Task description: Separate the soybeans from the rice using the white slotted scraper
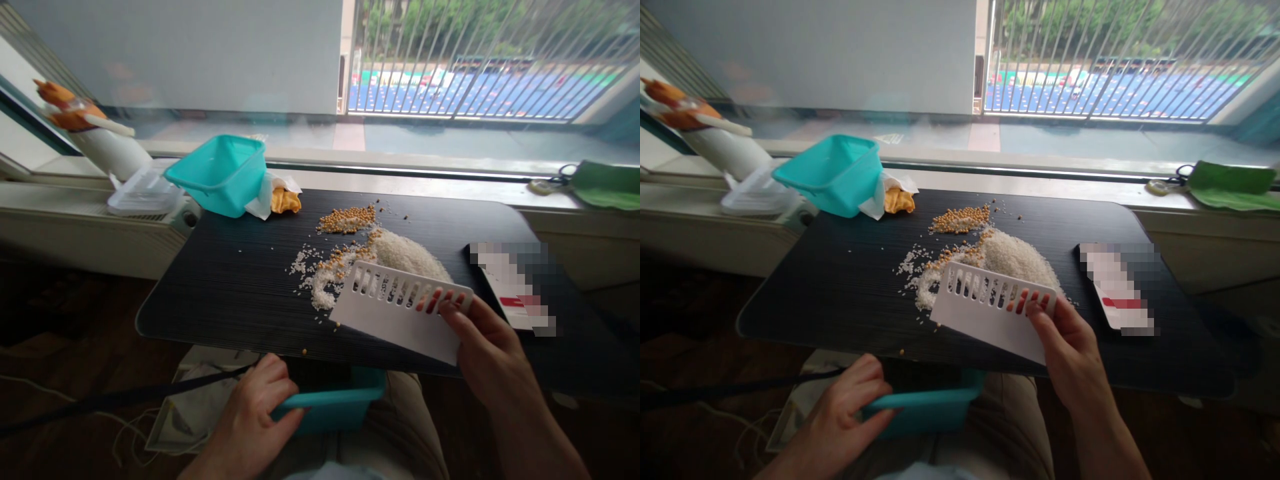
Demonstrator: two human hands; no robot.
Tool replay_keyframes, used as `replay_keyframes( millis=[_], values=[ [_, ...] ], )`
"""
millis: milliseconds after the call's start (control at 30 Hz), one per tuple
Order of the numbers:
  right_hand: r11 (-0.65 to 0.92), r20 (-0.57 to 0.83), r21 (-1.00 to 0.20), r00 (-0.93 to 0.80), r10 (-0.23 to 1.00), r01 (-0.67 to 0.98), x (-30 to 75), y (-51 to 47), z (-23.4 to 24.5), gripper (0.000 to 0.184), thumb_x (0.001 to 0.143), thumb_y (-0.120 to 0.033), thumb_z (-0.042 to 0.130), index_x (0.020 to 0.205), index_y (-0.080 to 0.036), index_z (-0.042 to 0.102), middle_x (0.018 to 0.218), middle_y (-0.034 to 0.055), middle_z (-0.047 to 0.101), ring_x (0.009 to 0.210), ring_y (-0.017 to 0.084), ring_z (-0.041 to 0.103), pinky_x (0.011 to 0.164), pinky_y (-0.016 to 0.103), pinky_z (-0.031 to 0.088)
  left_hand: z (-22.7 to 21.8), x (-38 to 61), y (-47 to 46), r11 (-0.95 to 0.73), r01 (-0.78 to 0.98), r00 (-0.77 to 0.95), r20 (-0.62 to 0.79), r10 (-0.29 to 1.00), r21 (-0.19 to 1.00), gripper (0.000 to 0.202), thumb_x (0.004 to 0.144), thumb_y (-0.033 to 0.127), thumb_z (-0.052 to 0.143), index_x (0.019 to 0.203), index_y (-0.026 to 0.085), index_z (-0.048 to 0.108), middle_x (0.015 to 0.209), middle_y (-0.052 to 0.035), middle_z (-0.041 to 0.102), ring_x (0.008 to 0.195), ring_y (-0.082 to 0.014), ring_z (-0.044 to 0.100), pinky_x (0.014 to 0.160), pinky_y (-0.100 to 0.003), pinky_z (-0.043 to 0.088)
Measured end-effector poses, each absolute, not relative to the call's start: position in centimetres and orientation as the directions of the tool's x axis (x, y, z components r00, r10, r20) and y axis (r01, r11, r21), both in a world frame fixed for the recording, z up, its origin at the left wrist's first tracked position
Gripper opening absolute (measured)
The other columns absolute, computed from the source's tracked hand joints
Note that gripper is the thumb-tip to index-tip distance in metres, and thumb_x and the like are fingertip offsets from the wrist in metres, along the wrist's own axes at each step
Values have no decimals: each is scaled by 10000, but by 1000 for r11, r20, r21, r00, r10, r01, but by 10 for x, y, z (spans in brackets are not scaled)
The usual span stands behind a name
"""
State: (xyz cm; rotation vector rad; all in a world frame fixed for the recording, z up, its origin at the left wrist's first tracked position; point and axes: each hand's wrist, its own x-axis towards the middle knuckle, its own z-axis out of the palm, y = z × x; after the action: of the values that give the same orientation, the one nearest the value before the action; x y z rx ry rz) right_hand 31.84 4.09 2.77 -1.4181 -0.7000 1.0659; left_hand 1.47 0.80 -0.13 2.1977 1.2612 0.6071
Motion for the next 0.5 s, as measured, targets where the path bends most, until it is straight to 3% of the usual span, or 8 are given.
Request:
replay_keyframes(
  millis=[267,500],
  values=[
    [-130,-195,-978,491,849,-163,323,39,26,249,707,-462,845,847,-269,774,863,35,779,764,228,721,724,337,597,-1,15,8,-430,642,456,134,880,635,213,759,19,605,625,180,642,657,-6,582,692,-181,586,586,-259,449],
    [-216,-262,-964,404,876,-155,320,37,28,267,716,-506,826,778,-252,772,834,41,770,749,226,721,668,305,612,-1,15,8,-420,654,448,124,885,629,214,747,15,629,628,193,636,671,0,587,694,-181,589,587,-259,453]
  ],
)
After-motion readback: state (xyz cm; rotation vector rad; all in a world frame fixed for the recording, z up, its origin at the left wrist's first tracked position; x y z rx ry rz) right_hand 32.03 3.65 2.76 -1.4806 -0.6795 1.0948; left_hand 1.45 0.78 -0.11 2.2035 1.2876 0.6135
